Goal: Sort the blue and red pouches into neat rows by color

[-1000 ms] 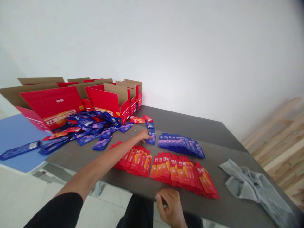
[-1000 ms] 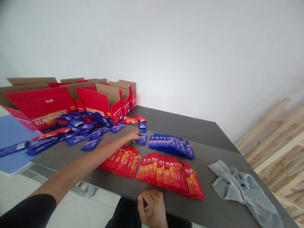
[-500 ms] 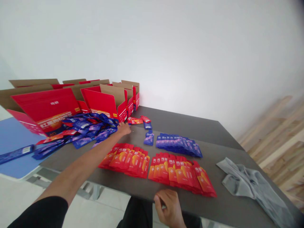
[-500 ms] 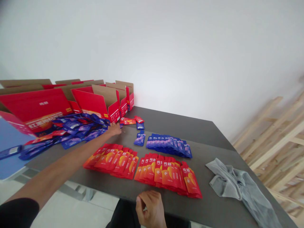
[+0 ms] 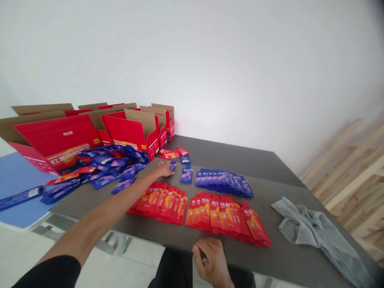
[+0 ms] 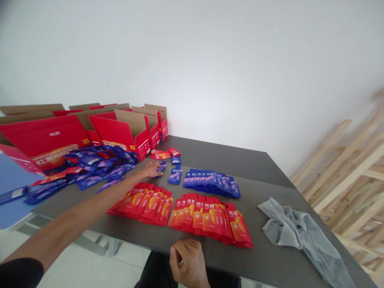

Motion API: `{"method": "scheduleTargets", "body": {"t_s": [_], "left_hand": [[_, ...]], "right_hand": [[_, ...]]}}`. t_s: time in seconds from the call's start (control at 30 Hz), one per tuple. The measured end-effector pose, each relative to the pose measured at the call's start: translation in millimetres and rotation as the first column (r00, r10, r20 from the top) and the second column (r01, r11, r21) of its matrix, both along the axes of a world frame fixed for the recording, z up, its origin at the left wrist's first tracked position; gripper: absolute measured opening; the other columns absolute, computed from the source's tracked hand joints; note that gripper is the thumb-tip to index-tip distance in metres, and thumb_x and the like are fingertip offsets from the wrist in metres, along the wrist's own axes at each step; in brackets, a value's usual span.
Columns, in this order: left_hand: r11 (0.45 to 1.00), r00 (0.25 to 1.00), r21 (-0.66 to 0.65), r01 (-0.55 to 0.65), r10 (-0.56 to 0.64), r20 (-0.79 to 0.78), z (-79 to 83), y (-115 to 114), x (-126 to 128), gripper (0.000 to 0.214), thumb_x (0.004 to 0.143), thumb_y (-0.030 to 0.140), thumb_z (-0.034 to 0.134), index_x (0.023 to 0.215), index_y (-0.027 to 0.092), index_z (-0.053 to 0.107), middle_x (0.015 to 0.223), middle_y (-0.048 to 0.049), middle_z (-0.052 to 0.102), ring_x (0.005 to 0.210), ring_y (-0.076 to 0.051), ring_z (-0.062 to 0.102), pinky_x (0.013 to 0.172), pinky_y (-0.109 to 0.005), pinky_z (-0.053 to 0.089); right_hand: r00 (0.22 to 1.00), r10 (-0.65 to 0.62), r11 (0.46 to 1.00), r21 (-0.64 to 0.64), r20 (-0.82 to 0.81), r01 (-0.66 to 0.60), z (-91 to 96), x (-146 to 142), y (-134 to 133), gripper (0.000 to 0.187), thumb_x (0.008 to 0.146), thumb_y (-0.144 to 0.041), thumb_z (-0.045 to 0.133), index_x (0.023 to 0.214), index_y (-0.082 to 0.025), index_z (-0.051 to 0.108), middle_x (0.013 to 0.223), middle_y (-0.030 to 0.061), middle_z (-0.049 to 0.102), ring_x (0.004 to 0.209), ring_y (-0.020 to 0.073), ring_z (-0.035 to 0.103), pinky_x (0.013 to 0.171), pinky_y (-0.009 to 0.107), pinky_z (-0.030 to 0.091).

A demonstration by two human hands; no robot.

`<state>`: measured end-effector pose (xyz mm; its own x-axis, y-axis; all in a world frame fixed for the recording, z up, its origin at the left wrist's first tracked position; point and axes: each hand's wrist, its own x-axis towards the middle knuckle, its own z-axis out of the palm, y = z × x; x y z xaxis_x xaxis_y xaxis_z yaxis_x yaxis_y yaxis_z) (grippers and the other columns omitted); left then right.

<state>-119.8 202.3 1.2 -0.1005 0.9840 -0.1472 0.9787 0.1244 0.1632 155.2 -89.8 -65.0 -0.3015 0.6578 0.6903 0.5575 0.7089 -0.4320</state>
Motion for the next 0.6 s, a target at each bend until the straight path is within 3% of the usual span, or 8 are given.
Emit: {"method": "scheduleTargets", "body": {"t_s": [0.2,0.37,0.6], "left_hand": [[1.000,1.000,0.006,0.006,-0.006,0.030,1.0,-3,16,0.075,0.074,0.046,0.080,0.136,0.011,0.059,0.139,-0.0255,0.064,0.134,-0.043,0.057,0.106,-0.040,0.045],[1.000,0.999,0.006,0.006,-0.006,0.049,0.3,-3,23,0.066,0.081,0.049,0.071,0.135,0.014,0.059,0.140,-0.0233,0.064,0.133,-0.039,0.059,0.104,-0.038,0.047],[0.999,0.998,0.032,0.038,-0.040,0.057,-6.9,-5,34,0.058,0.080,0.049,0.074,0.127,0.015,0.064,0.130,-0.0194,0.070,0.136,-0.039,0.054,0.110,-0.041,0.044]], "right_hand": [[1.000,0.015,1.000,0.010,0.012,-0.016,1.6,0,1,0.027,0.100,-0.017,0.044,0.074,-0.022,0.050,0.059,-0.0025,0.055,0.051,0.0125,0.052,0.060,0.028,0.034],[1.000,-0.010,1.000,0.017,0.014,0.010,1.4,-1,1,0.030,0.101,-0.019,0.044,0.073,-0.022,0.051,0.057,-0.0024,0.054,0.051,0.0130,0.051,0.059,0.029,0.034],[0.999,-0.036,0.999,0.009,-0.003,0.036,-0.7,-1,1,0.031,0.102,-0.020,0.044,0.072,-0.022,0.053,0.059,-0.0015,0.057,0.051,0.0126,0.052,0.059,0.028,0.034]]}}
